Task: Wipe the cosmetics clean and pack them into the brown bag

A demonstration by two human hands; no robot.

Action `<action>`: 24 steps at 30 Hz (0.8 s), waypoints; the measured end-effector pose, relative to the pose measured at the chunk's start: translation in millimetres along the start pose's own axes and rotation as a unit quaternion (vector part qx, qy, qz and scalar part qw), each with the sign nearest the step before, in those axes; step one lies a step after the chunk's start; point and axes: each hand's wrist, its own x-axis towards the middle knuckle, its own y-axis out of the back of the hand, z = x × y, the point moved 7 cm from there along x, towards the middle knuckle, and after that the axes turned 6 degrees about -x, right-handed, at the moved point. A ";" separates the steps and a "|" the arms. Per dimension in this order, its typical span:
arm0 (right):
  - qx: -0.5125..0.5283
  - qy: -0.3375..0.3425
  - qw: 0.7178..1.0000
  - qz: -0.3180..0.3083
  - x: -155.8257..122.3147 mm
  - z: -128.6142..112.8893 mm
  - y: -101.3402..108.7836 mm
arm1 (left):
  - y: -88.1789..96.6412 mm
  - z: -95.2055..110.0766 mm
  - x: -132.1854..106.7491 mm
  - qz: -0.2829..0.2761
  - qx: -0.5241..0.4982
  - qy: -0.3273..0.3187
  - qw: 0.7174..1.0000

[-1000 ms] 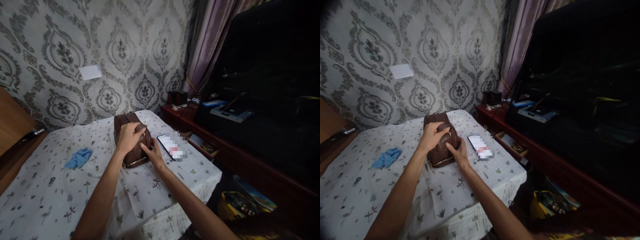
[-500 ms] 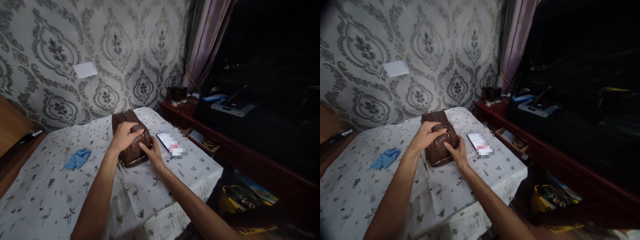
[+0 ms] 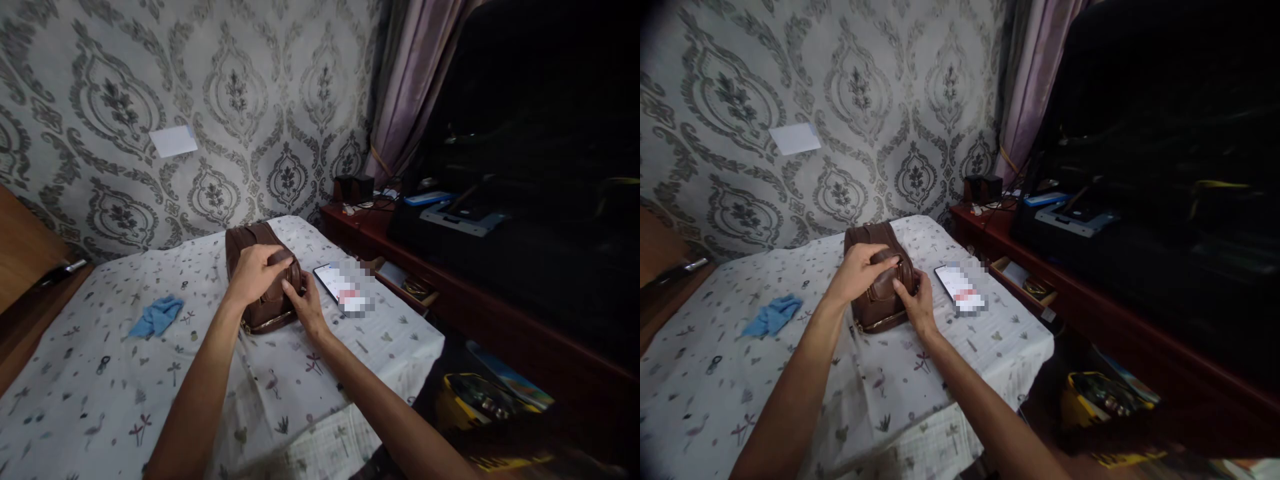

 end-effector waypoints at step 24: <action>-0.051 0.045 0.998 -0.006 -24.1 -15.5 -12.4 | 57.1 -9.6 -17.3 -0.014 0.234 0.043 0.971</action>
